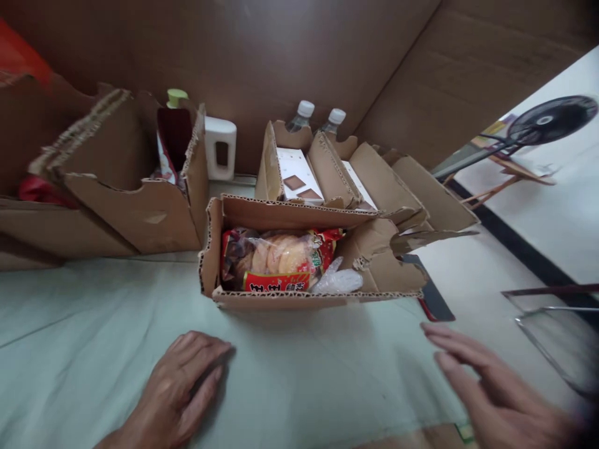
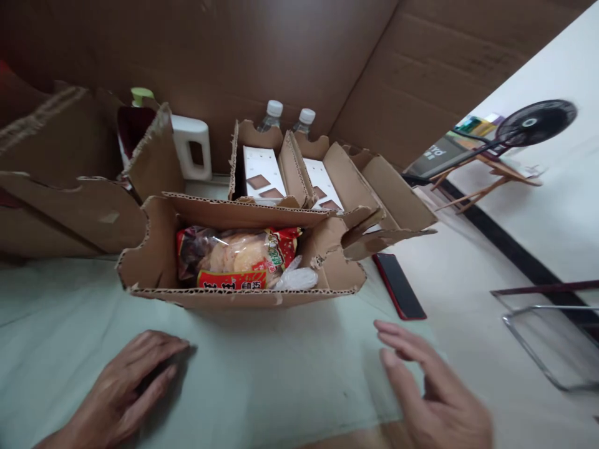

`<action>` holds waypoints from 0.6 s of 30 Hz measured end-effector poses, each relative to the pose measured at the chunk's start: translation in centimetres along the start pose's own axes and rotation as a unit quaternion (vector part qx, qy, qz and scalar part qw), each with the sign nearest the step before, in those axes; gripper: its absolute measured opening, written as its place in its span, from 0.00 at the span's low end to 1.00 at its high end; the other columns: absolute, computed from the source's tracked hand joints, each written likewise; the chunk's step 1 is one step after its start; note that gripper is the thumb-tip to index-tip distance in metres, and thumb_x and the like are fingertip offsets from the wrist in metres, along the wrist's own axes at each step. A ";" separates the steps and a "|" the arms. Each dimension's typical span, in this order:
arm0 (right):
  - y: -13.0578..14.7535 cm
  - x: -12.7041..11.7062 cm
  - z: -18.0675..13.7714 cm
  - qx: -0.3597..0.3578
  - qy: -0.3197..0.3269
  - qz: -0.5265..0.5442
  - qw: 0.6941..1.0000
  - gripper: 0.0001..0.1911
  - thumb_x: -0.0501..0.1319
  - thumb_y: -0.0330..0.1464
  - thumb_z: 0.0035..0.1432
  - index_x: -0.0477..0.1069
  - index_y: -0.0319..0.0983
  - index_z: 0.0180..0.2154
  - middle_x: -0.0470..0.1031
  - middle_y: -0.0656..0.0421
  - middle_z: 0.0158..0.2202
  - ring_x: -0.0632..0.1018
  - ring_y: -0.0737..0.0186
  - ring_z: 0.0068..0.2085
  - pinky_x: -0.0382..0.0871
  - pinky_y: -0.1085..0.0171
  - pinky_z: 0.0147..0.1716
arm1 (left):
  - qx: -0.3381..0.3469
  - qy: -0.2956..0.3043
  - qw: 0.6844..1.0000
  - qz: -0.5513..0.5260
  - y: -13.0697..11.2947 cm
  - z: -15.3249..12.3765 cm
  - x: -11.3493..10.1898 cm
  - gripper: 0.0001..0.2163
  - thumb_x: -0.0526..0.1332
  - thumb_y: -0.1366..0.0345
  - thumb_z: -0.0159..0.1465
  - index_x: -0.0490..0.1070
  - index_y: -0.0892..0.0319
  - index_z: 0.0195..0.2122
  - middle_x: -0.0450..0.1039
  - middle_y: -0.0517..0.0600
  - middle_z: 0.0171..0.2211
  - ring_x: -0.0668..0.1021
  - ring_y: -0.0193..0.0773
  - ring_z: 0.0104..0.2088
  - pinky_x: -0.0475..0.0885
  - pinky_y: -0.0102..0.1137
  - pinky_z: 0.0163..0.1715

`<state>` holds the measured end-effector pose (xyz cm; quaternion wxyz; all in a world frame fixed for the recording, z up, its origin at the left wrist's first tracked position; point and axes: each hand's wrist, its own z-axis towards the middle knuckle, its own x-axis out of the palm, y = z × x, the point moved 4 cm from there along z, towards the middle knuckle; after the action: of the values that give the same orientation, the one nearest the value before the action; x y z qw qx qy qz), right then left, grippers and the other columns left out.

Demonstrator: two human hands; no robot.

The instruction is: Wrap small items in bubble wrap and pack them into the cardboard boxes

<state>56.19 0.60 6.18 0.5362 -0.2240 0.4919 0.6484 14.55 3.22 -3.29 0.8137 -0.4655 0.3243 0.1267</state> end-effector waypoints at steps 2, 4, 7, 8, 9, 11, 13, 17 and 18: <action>-0.8 3.3 -4.5 -0.038 0.056 -0.001 0.998 0.16 0.58 0.48 0.67 0.76 0.52 0.50 0.80 0.54 0.54 0.82 0.41 0.52 0.79 0.40 0.49 | 0.001 -0.009 1.000 0.006 -0.2 0.2 -0.1 0.14 0.57 0.70 0.68 0.73 0.52 0.53 0.82 0.51 0.41 0.81 0.41 0.40 0.77 0.34 0.40; -0.8 6.0 -7.9 -0.079 0.087 -0.037 0.992 0.20 0.56 0.47 0.68 0.74 0.47 0.55 0.78 0.51 0.58 0.81 0.40 0.54 0.79 0.42 0.46 | 0.010 -0.020 1.000 0.013 -0.3 0.3 -0.3 0.14 0.57 0.71 0.68 0.75 0.53 0.51 0.82 0.51 0.39 0.81 0.41 0.38 0.77 0.34 0.39; -0.5 8.1 -10.3 -0.107 0.081 -0.100 0.986 0.23 0.51 0.43 0.71 0.72 0.42 0.59 0.74 0.48 0.62 0.78 0.41 0.59 0.76 0.44 0.49 | 0.022 -0.037 0.999 0.017 -0.3 0.4 -0.4 0.13 0.57 0.71 0.67 0.76 0.54 0.49 0.82 0.51 0.38 0.81 0.41 0.37 0.77 0.35 0.37; -0.4 8.3 -10.6 -0.113 0.073 -0.109 0.985 0.23 0.50 0.42 0.71 0.72 0.41 0.59 0.74 0.47 0.62 0.77 0.42 0.59 0.75 0.44 0.51 | 0.020 -0.041 0.999 0.017 -0.2 0.5 -0.3 0.13 0.58 0.71 0.66 0.76 0.54 0.49 0.82 0.51 0.38 0.81 0.41 0.37 0.77 0.35 0.37; -0.2 8.5 -10.7 -0.120 0.067 -0.113 0.984 0.23 0.50 0.42 0.72 0.71 0.40 0.59 0.74 0.47 0.62 0.77 0.42 0.59 0.74 0.44 0.51 | 0.018 -0.042 0.999 0.016 0.0 0.5 -0.3 0.13 0.58 0.71 0.66 0.77 0.54 0.48 0.82 0.51 0.38 0.81 0.41 0.37 0.76 0.35 0.37; -0.1 8.5 -10.5 -0.133 0.053 -0.114 0.983 0.23 0.49 0.42 0.72 0.72 0.39 0.59 0.74 0.47 0.61 0.77 0.43 0.59 0.73 0.45 0.51 | 0.012 -0.039 0.999 0.011 0.3 0.8 -0.1 0.12 0.58 0.71 0.65 0.77 0.55 0.47 0.83 0.51 0.38 0.80 0.42 0.37 0.76 0.36 0.38; -0.1 8.4 -10.3 -0.139 0.046 -0.116 0.982 0.23 0.49 0.42 0.73 0.72 0.38 0.58 0.74 0.47 0.61 0.77 0.43 0.58 0.73 0.45 0.51 | 0.001 -0.041 0.999 0.000 0.2 0.9 -0.3 0.11 0.57 0.70 0.65 0.77 0.56 0.45 0.82 0.52 0.37 0.81 0.42 0.36 0.76 0.37 0.39; -0.4 8.6 -10.2 -0.132 0.044 -0.110 0.984 0.24 0.48 0.44 0.73 0.73 0.39 0.57 0.76 0.47 0.59 0.78 0.44 0.57 0.73 0.46 0.51 | -0.046 -0.031 0.996 -0.063 -2.2 -1.8 -1.6 0.12 0.57 0.67 0.68 0.77 0.55 0.48 0.82 0.54 0.39 0.82 0.43 0.39 0.78 0.39 0.42; -0.4 8.6 -10.2 -0.129 0.046 -0.107 0.985 0.25 0.48 0.45 0.72 0.73 0.40 0.56 0.76 0.47 0.60 0.78 0.44 0.57 0.73 0.46 0.51 | -0.064 0.002 0.993 -0.095 -3.1 -3.2 -1.7 0.13 0.57 0.65 0.69 0.77 0.52 0.50 0.81 0.53 0.40 0.82 0.44 0.41 0.78 0.40 0.43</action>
<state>51.35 -4.24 -5.27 0.5457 -0.3724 0.4012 0.6345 13.55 -0.97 -1.19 0.7897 -0.5458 0.2716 0.0685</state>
